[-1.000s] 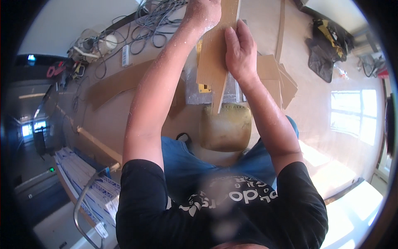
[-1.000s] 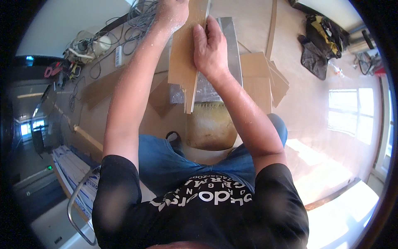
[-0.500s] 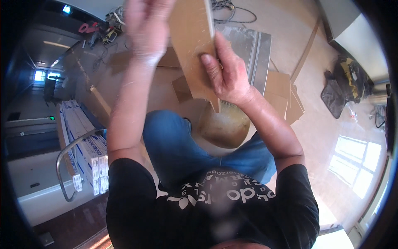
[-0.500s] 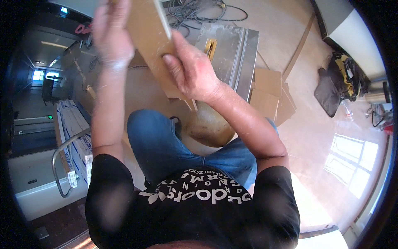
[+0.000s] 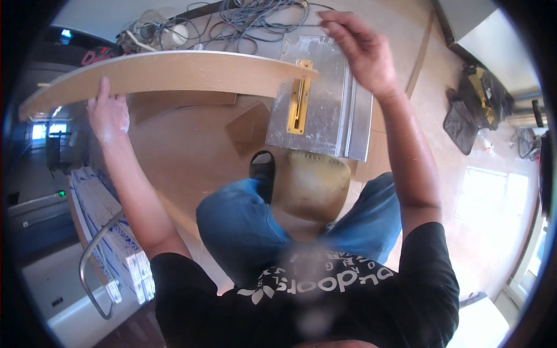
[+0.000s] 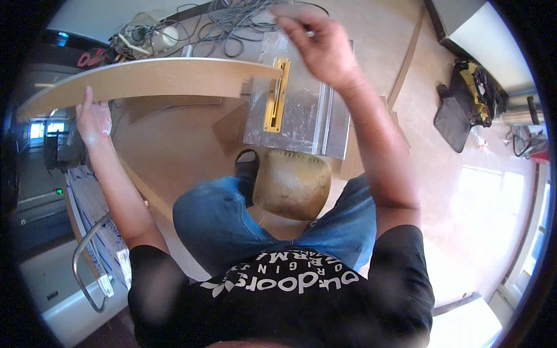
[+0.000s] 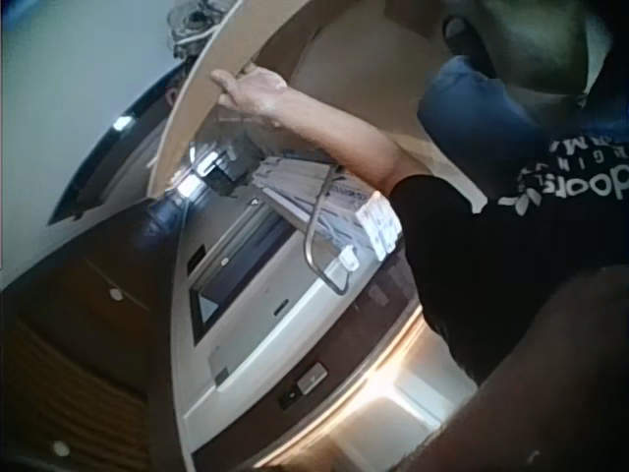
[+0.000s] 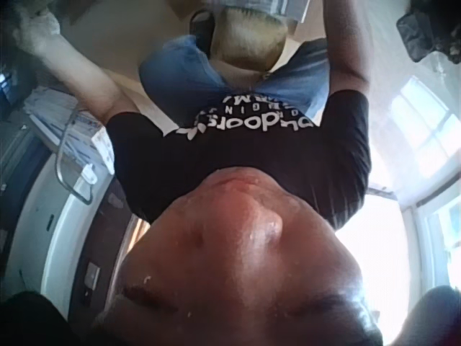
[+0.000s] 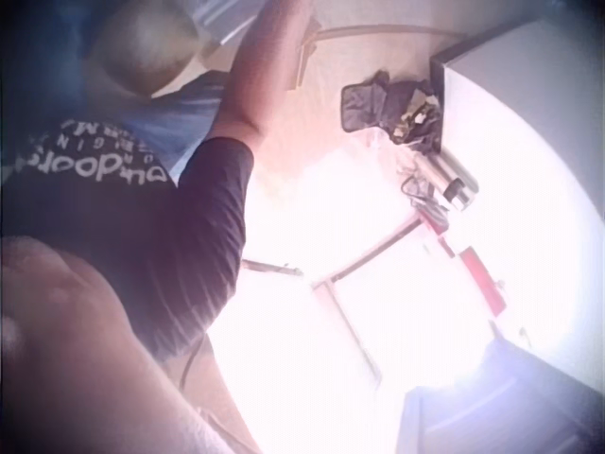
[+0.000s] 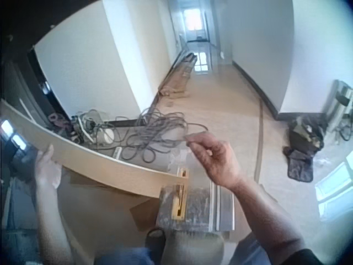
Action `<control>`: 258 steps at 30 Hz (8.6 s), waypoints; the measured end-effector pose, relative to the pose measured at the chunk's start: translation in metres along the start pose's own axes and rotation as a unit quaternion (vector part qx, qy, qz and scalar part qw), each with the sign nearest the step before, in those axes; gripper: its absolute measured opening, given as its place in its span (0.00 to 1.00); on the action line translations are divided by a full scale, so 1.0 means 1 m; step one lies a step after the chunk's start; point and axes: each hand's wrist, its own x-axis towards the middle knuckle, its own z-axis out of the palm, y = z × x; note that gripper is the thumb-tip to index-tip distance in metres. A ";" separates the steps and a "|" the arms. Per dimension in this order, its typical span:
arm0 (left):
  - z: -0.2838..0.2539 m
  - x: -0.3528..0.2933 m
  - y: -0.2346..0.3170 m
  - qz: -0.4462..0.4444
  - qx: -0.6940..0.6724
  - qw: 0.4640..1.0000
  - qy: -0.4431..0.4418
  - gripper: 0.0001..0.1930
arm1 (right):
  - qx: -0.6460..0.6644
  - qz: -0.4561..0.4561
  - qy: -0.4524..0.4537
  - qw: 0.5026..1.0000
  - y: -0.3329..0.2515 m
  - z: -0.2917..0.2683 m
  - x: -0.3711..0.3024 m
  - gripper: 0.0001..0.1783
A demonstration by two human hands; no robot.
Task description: The person cuts a piece of trim using a table saw, then applies adhesive and fits the piece along the base of a wall.
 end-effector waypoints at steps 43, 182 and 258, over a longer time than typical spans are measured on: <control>-0.060 0.007 -0.384 -0.271 -0.124 0.946 0.126 0.21 | -0.387 0.026 -0.079 0.918 0.217 0.062 -0.040 0.13; -0.100 0.042 -0.300 -0.120 -0.197 0.969 0.083 0.17 | -0.353 0.451 -0.305 0.761 0.332 -0.021 0.120 0.48; -0.629 -0.098 0.404 -0.714 0.137 0.493 0.477 0.13 | -0.222 0.235 -0.653 0.684 -0.477 1.094 0.630 0.20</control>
